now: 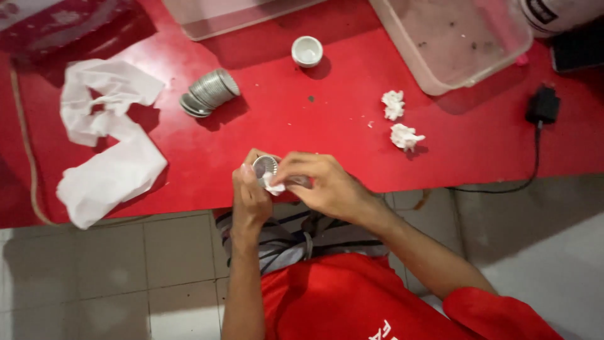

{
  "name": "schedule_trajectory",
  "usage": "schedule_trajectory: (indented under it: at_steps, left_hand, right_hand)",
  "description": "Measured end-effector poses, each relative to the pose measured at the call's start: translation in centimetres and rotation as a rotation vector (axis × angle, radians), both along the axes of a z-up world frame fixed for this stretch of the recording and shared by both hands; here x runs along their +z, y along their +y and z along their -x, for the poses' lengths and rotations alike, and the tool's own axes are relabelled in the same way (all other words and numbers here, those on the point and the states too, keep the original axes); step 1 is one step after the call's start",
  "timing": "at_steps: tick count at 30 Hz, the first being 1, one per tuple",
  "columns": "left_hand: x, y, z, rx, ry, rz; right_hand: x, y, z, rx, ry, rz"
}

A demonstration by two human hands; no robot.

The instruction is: Cleaning small metal baking molds by wiping them with a tissue

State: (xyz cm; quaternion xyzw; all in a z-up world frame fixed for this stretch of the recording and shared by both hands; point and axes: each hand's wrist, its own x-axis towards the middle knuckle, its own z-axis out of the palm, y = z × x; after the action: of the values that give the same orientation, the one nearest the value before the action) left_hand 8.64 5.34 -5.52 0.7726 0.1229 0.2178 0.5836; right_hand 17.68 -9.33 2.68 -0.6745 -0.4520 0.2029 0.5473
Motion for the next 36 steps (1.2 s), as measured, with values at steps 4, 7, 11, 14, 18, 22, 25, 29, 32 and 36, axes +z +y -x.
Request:
schedule_trajectory:
  at_steps: [4,7,11,14,18,22,25,29,32,36]
  left_hand:
    - [0.3,-0.2,0.1,-0.037,0.028,-0.032]
    - [0.8,-0.4,0.1,0.005,0.027,-0.031]
    - [0.3,-0.7,-0.1,0.035,0.029,-0.063]
    - [0.4,-0.6,-0.4,0.056,0.021,-0.016]
    - [0.8,-1.0,-0.1,0.060,0.028,0.015]
    - [1.9,-1.1,-0.5,0.126,-0.014,-0.207]
    - [-1.5,-0.5,-0.1,0.112,-0.025,0.132]
    - [2.4,-1.4,-0.4,0.085,0.026,-0.186]
    - [2.1,-1.0,-0.6,0.129,-0.010,-0.151]
    - [0.2,-0.3,-0.1,0.019,-0.008,0.035]
  right_hand:
    - [-2.2,1.0,0.4,-0.020,-0.136,-0.047]
    - [-3.7,1.2,0.7,-0.075,-0.350,-0.011]
    - [-1.7,0.3,0.5,-0.069,-0.006,0.098]
    - [-2.0,0.6,0.5,-0.122,0.061,0.013]
    - [-2.5,1.8,1.6,-0.215,-0.112,-0.095]
    - [-4.8,2.6,1.4,-0.232,0.035,-0.189]
    - [-4.3,1.9,0.5,-0.082,0.060,-0.153]
    - [-3.5,2.0,0.4,-0.206,-0.313,0.125]
    - [-4.9,3.0,1.0,-0.232,-0.080,0.059]
    - [-4.1,2.1,0.0,-0.084,0.069,0.043]
